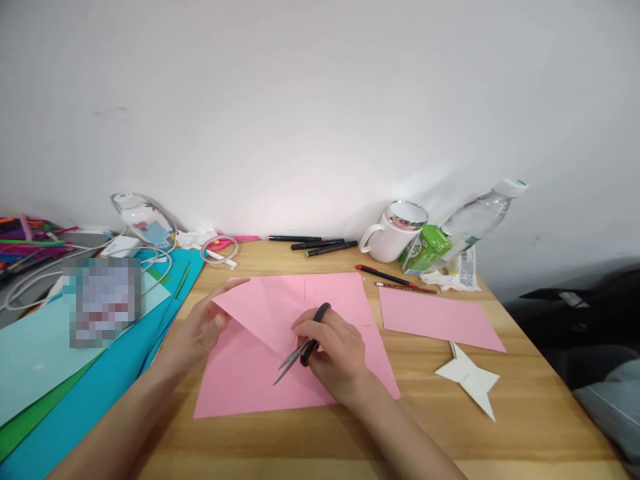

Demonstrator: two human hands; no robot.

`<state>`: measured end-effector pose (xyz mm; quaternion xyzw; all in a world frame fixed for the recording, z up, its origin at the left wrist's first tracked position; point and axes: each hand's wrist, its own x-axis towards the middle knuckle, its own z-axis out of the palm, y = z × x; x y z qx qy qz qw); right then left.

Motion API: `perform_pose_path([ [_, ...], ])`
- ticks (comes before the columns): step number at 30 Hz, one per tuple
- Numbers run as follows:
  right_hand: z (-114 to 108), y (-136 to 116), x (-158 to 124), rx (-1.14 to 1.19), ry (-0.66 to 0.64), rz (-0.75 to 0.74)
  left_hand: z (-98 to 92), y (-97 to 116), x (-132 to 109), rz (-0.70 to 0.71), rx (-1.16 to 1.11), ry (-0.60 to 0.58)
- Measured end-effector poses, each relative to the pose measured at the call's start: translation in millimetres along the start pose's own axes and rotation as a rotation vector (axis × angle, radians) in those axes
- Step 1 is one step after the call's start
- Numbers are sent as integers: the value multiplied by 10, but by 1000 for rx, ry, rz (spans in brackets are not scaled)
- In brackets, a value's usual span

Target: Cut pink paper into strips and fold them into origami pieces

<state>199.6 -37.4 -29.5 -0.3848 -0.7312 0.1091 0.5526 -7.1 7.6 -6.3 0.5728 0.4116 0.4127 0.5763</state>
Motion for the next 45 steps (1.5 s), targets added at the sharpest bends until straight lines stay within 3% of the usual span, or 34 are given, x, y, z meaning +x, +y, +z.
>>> perform_pose_path([
  [2, -11, -11, 6, -34, -15, 24, -45, -44, 3, 8, 27, 93],
  [4, -28, 3, -1, -71, -11, 15, -106, -116, 3, -52, 11, 102],
  [6, -55, 33, -18, -100, 4, -20, -150, -173, 0, -178, -16, -9],
  [9, -95, 78, -53, -115, -9, -67, -138, -160, -6, -355, -239, -140],
  [11, -100, 91, -73, -105, -25, -73, -82, -104, -14, -352, -317, -146],
  [14, -55, 82, -89, -30, 25, -44, 16, -42, -42, -403, -353, -277],
  [17, 16, 52, -88, 127, 139, 80, 71, -42, -74, -353, -320, -154],
  [19, 41, 25, -77, 253, 159, 276, 76, -51, -84, -276, -312, 20],
  [21, 38, -4, -56, 349, 96, 504, 64, -50, -80, -194, -345, 145],
  [23, 19, -25, -32, 420, 59, 639, 45, -45, -70, -132, -380, 205],
  [25, 0, -34, -15, 478, 69, 681, 31, -47, -63, -99, -392, 199],
  [30, 8, -43, -37, 432, 147, 706, 43, -114, -91, -174, -295, 10],
  [33, 22, -47, -80, 402, 129, 708, 65, -169, -121, -199, -208, -65],
  [41, 2, -98, -108, 301, 48, 415, 119, -221, -117, -216, -113, -42],
  [45, -18, -120, -69, 307, 59, 441, 116, -242, -119, -271, -88, 1],
])
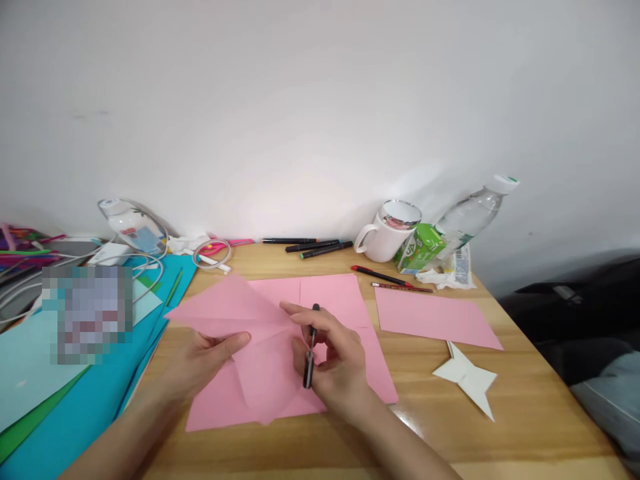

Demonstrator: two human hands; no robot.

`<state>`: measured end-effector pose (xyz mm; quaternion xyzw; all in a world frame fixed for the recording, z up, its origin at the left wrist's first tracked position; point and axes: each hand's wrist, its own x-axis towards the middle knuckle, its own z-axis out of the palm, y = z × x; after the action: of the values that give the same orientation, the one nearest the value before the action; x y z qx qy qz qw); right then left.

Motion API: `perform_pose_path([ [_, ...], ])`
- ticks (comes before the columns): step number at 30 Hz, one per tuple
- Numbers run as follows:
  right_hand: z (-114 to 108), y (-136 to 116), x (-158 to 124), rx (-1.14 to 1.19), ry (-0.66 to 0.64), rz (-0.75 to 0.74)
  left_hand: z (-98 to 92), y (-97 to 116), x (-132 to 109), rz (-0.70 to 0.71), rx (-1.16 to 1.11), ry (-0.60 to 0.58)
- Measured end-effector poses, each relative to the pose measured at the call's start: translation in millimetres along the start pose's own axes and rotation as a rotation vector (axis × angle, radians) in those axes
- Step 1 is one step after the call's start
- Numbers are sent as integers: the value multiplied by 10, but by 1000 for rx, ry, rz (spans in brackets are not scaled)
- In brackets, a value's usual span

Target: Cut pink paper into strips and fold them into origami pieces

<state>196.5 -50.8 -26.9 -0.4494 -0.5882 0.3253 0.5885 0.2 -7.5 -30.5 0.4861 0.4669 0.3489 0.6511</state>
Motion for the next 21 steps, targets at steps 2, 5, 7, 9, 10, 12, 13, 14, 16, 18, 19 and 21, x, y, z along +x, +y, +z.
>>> perform_pose_path([
  [2, -26, 12, 38, 74, 15, 97, -4, 11, -2, -25, -30, -2],
  [5, -84, 66, 121, 248, 23, 295, -7, 66, -1, -29, -179, -49],
  [7, -110, 89, 172, 281, -16, 412, -10, 114, -2, -42, -265, -94],
  [9, -109, 75, 198, 271, -136, 479, -19, 151, -5, -59, -320, -134],
  [10, -98, 53, 201, 266, -210, 490, -27, 162, -8, -60, -341, -146],
  [12, -65, -4, 188, 272, -333, 485, -46, 169, -13, -54, -355, -153],
  [13, -47, -33, 177, 280, -378, 487, -56, 167, -14, -52, -354, -149],
  [14, -32, -55, 165, 289, -410, 493, -65, 164, -15, -57, -350, -145],
  [16, -14, -79, 147, 310, -448, 518, -77, 158, -15, -70, -335, -126],
  [18, -11, -77, 141, 328, -463, 542, -82, 154, -11, -79, -314, -100],
  [19, -13, -71, 141, 336, -464, 551, -82, 153, -7, -80, -301, -87],
  [21, -16, -60, 147, 350, -467, 564, -81, 150, 1, -74, -279, -69],
])
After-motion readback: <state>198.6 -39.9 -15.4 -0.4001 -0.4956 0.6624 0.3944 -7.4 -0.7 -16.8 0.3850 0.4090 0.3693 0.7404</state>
